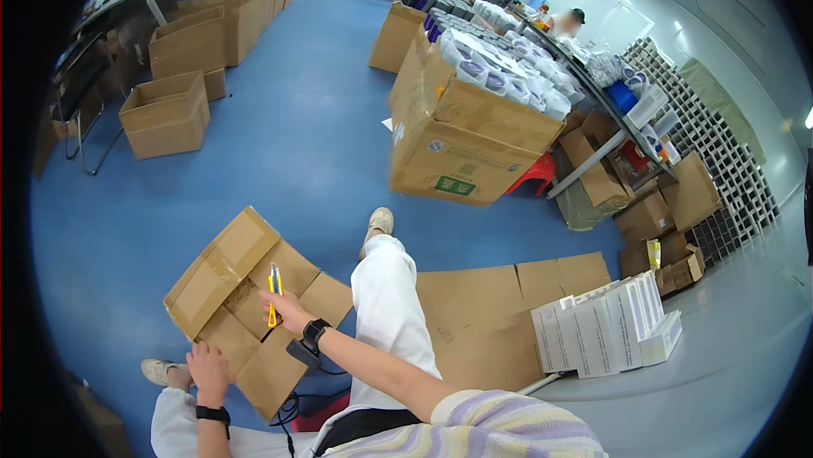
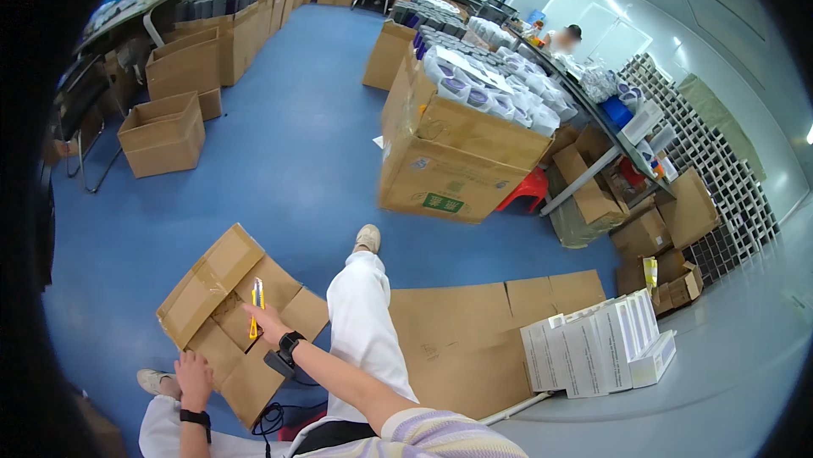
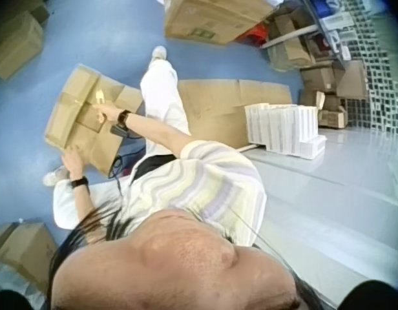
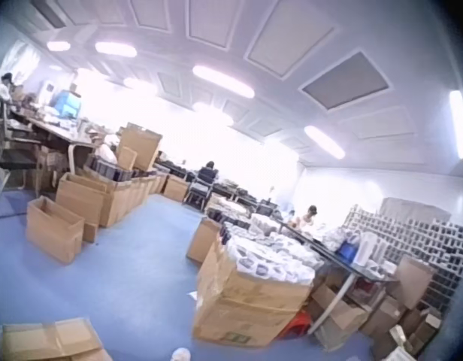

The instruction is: Unpacking items from cardboard boxes using a utility knife.

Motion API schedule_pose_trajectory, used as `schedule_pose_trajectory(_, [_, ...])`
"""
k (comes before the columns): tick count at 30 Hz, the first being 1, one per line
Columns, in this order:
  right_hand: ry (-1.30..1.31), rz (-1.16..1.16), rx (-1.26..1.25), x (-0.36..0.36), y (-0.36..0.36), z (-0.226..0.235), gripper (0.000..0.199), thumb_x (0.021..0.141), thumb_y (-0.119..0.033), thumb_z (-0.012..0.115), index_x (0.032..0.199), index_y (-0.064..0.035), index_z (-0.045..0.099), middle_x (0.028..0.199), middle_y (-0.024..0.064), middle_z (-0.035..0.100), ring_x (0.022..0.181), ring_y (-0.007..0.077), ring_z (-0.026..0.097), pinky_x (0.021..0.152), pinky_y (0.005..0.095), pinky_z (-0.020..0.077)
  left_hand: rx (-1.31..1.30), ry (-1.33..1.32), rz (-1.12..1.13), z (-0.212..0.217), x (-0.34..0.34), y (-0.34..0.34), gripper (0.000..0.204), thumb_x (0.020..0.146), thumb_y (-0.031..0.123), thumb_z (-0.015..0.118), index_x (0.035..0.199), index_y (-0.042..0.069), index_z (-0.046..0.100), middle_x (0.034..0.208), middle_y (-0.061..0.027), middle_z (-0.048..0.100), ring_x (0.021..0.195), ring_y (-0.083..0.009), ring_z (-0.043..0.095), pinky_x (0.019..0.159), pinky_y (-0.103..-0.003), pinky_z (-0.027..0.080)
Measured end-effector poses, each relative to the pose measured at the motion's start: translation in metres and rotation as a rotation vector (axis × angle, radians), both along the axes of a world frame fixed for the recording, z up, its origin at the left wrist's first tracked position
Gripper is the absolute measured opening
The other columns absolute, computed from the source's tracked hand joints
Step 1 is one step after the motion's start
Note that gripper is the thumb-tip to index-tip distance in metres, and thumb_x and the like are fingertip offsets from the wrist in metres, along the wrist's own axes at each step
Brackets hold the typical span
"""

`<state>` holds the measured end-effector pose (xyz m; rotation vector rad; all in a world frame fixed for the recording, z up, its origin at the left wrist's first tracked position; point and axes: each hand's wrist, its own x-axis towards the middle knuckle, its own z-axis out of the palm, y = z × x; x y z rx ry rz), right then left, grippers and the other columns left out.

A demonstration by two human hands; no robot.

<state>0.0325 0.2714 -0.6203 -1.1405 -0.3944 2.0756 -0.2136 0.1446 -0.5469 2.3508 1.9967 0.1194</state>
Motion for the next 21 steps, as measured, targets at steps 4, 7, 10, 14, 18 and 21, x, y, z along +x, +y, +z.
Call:
schedule_pose_trajectory(4, [0.036,-0.387,-0.152,-0.054,-0.016,-0.003,0.033,0.087,-0.025,0.074,0.102,-0.0111,0.048,0.087,0.0061,0.052,0.075,0.0202,0.057,0.062,0.0414,0.0556,0.032,-0.157,0.127,-0.004,-0.026,-0.011,0.022,0.073,0.015,0.068,0.094,0.009,0.064,0.104,-0.0108,0.057,0.104,-0.0306,0.053,0.086,-0.045,0.042])
schedule_pose_trajectory(7, [0.095,-0.8,-0.338,-0.042,0.008,-0.049,0.042,0.085,-0.036,0.074,0.107,-0.0057,0.055,0.097,0.0097,0.06,0.078,0.0214,0.062,0.068,0.0376,0.0551,0.064,-0.289,-0.068,-0.002,0.033,0.019,0.031,0.072,0.015,0.07,0.102,0.008,0.064,0.113,-0.0107,0.057,0.112,-0.0313,0.053,0.091,-0.046,0.043])
schedule_pose_trajectory(10, [0.01,-0.796,-0.326,-0.057,0.013,-0.053,0.055,0.083,-0.049,0.07,0.111,-0.0035,0.056,0.098,0.0111,0.062,0.081,0.0219,0.062,0.072,0.0371,0.0521,0.124,-0.17,-0.224,-0.018,0.064,0.033,0.028,0.073,0.018,0.07,0.1,0.012,0.066,0.109,-0.0079,0.058,0.11,-0.0274,0.053,0.092,-0.044,0.042])
schedule_pose_trajectory(14, [0.006,-0.776,-0.322,-0.083,0.014,-0.037,0.053,0.084,-0.048,0.066,0.108,-0.0027,0.055,0.096,0.0102,0.06,0.079,0.0227,0.059,0.068,0.0375,0.0504,-0.235,0.134,-0.145,-0.062,0.063,0.054,0.024,0.082,0.029,0.061,0.103,0.02,0.071,0.115,-0.0038,0.062,0.116,-0.0212,0.053,0.096,-0.041,0.039])
schedule_pose_trajectory(18, [0.053,-0.859,-0.333,-0.085,0.006,-0.032,0.031,0.086,-0.029,0.066,0.103,-0.0059,0.053,0.094,0.0085,0.059,0.077,0.0207,0.059,0.068,0.0369,0.0507,-0.008,0.126,-0.258,-0.071,0.062,0.067,0.02,0.079,0.03,0.061,0.089,0.016,0.071,0.096,-0.0053,0.066,0.1,-0.0236,0.06,0.086,-0.039,0.041])
schedule_pose_trajectory(21, [0.127,-0.945,-0.361,-0.082,0.007,-0.025,0.021,0.085,-0.016,0.067,0.099,-0.0074,0.053,0.091,0.0079,0.06,0.076,0.0191,0.059,0.069,0.0349,0.0513,-0.163,0.278,-0.306,-0.069,0.062,0.071,0.02,0.08,0.031,0.06,0.084,0.016,0.073,0.093,-0.0056,0.066,0.097,-0.0217,0.06,0.088,-0.038,0.039])
